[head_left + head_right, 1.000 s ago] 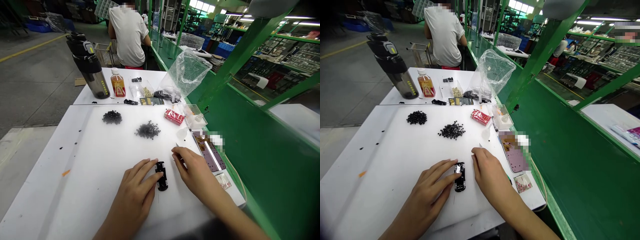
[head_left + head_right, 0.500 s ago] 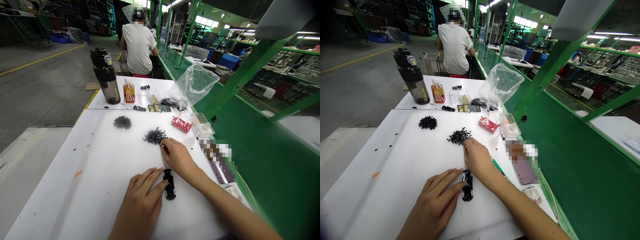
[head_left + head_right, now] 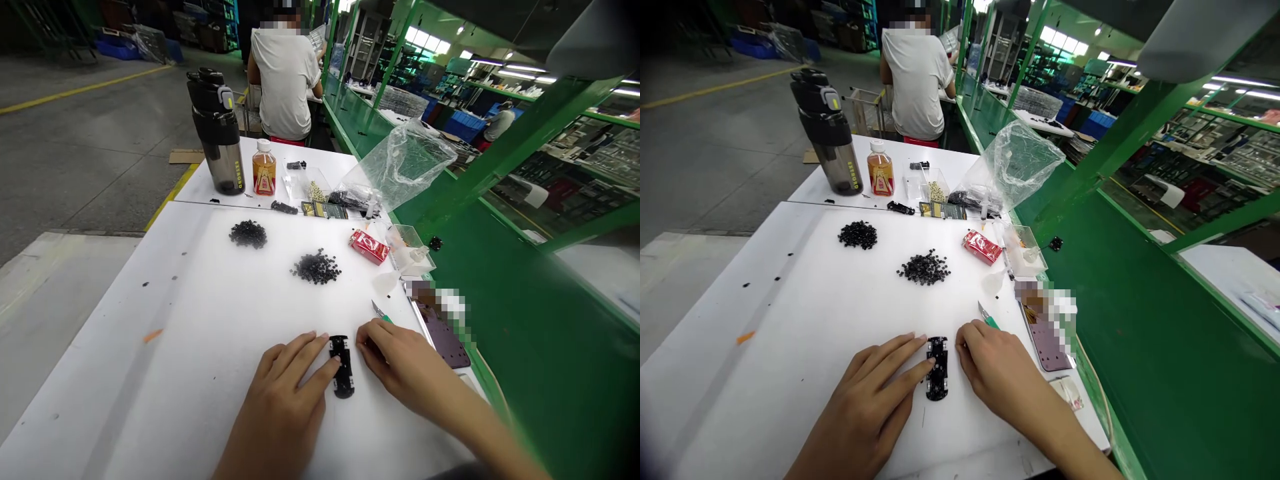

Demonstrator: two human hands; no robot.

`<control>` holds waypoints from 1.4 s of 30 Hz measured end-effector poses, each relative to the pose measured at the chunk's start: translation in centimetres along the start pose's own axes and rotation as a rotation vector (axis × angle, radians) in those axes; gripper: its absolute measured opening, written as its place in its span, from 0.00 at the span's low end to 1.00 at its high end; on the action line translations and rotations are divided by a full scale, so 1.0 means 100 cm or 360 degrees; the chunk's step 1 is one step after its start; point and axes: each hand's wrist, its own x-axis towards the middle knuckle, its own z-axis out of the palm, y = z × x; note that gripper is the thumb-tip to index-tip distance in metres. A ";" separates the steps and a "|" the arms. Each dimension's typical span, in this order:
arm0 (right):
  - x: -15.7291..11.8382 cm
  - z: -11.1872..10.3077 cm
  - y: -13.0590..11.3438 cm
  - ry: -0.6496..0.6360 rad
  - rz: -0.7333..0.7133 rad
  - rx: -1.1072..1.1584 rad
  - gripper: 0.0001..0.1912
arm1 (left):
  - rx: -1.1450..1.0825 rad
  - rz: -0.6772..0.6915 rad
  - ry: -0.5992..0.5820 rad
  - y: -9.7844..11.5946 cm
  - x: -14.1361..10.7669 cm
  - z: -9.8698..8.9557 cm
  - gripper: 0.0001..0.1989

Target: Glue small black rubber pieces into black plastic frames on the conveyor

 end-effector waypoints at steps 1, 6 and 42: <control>-0.007 0.005 0.002 0.0044 0.0037 0.0095 0.11 | -0.0016 0.0000 0.0012 0.000 -0.001 0.000 0.20; -0.011 0.016 0.002 0.0145 0.0261 0.0406 0.10 | -0.0073 -0.0026 0.0117 0.001 -0.003 0.001 0.19; -0.048 0.037 -0.041 0.0196 -0.0525 -0.0452 0.22 | -0.0236 -0.0094 -0.0266 0.009 -0.002 0.001 0.33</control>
